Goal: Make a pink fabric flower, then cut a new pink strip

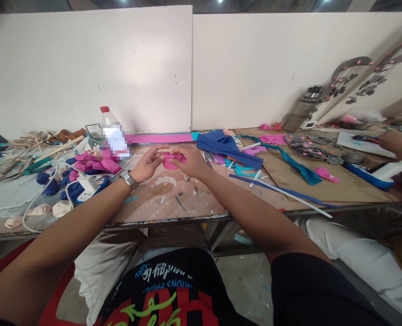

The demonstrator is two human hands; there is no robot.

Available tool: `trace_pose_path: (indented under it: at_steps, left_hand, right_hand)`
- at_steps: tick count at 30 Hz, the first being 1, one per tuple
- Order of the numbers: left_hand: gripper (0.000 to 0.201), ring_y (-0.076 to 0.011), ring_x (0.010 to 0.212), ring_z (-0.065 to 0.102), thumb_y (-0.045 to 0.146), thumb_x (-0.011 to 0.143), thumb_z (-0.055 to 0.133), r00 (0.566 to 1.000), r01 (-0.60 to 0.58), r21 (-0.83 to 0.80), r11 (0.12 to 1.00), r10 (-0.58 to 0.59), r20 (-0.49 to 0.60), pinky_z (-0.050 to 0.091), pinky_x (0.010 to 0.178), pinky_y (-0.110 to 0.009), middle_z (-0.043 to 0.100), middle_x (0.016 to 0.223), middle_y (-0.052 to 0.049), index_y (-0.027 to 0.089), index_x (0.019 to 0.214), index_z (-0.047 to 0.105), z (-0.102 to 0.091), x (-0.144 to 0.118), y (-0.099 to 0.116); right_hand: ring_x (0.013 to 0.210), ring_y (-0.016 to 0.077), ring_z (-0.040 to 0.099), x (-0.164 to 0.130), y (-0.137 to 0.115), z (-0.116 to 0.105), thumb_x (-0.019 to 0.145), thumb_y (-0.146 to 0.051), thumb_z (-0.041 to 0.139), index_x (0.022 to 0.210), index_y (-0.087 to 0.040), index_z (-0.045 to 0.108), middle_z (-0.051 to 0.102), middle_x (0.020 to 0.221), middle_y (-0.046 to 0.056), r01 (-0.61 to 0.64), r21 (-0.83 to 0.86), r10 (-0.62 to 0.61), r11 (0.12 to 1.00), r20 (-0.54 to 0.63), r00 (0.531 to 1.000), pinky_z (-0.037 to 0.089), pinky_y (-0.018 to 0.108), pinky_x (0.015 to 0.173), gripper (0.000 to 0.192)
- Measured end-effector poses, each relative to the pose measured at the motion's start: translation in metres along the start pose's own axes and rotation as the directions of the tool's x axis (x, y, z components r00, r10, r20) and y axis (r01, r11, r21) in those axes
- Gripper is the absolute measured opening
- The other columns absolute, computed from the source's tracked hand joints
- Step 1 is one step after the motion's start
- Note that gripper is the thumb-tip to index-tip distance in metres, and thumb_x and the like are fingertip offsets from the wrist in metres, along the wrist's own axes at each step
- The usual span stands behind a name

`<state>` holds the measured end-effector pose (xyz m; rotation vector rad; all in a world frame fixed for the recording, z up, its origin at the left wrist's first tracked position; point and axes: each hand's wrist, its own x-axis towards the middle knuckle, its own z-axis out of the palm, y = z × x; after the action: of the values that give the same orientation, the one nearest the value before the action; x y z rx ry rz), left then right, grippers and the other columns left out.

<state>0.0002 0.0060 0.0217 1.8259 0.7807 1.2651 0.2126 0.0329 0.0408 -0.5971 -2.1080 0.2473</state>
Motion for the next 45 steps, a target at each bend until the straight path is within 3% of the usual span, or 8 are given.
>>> trace_pose_path:
  at_steps: [15, 23, 28, 32, 36, 45]
  left_hand:
    - [0.041, -0.0146, 0.081, 0.061, 0.052, 0.091, 0.068, 0.998, 0.030, -0.110, 0.993, -0.025, 0.050, 0.043, 0.079, -0.030, 0.068, 0.089, -0.002, 0.020, 0.108, 0.049, 0.003, 0.001, -0.005]
    - [0.042, -0.0127, 0.076, 0.062, 0.049, 0.087, 0.074, 0.999, 0.032, -0.160, 0.987, -0.026, 0.041, 0.045, 0.074, -0.028, 0.064, 0.084, 0.001, 0.021, 0.104, 0.047, 0.011, 0.000, -0.004]
    - [0.044, -0.0152, 0.081, 0.065, 0.048, 0.089, 0.072, 0.998, 0.034, -0.146, 0.989, -0.025, 0.060, 0.048, 0.078, -0.031, 0.068, 0.094, -0.002, 0.022, 0.114, 0.047, 0.012, -0.002, -0.004]
    - [0.055, -0.0214, 0.100, 0.068, 0.045, 0.092, 0.069, 0.994, 0.027, -0.153, 0.988, -0.010, 0.107, 0.049, 0.089, -0.036, 0.071, 0.114, -0.009, 0.024, 0.135, 0.043, 0.012, -0.004, -0.002]
    - [0.068, -0.0263, 0.119, 0.064, 0.041, 0.093, 0.068, 0.988, -0.015, -0.128, 0.992, 0.035, 0.153, 0.046, 0.099, -0.041, 0.066, 0.131, -0.012, 0.027, 0.150, 0.035, 0.009, -0.005, -0.002]
    - [0.077, -0.0238, 0.117, 0.065, 0.037, 0.096, 0.065, 0.974, -0.032, -0.131, 0.991, 0.060, 0.216, 0.046, 0.102, -0.042, 0.060, 0.144, -0.013, 0.031, 0.160, 0.022, 0.006, -0.005, -0.006]
  right_hand:
    - [0.085, 0.0220, 0.067, -0.002, -0.001, 0.001, 0.091, -0.040, 0.066, 0.088, -0.021, 0.072, 0.075, 0.088, 0.005, -0.006, -0.004, 0.006, 1.000, -0.001, 1.000, 0.049, 0.035, 0.079, 0.020]
    - [0.081, 0.0207, 0.066, -0.004, 0.001, 0.004, 0.090, -0.036, 0.067, 0.087, -0.020, 0.072, 0.074, 0.086, 0.004, -0.024, -0.007, 0.024, 1.000, 0.006, 1.000, 0.047, 0.034, 0.077, 0.017]
    - [0.081, 0.0212, 0.066, -0.003, -0.001, 0.005, 0.088, -0.039, 0.071, 0.084, -0.020, 0.073, 0.075, 0.085, 0.004, -0.045, -0.009, 0.045, 0.999, 0.000, 0.999, 0.047, 0.034, 0.077, 0.019]
    - [0.085, 0.0206, 0.068, -0.003, -0.005, 0.004, 0.086, -0.037, 0.073, 0.099, -0.020, 0.074, 0.076, 0.095, 0.005, -0.086, 0.052, 0.085, 0.995, 0.021, 0.996, 0.050, 0.032, 0.078, 0.022]
    - [0.085, 0.0206, 0.066, -0.002, -0.008, 0.002, 0.090, -0.039, 0.069, 0.109, -0.022, 0.076, 0.076, 0.095, 0.005, -0.033, -0.001, 0.033, 0.999, 0.077, 0.996, 0.050, 0.032, 0.080, 0.026]
    - [0.096, 0.0231, 0.066, -0.001, -0.005, 0.003, 0.099, -0.039, 0.059, 0.108, -0.023, 0.075, 0.077, 0.103, 0.006, 0.096, -0.003, -0.095, 0.995, 0.122, 0.988, 0.048, 0.037, 0.088, 0.024]
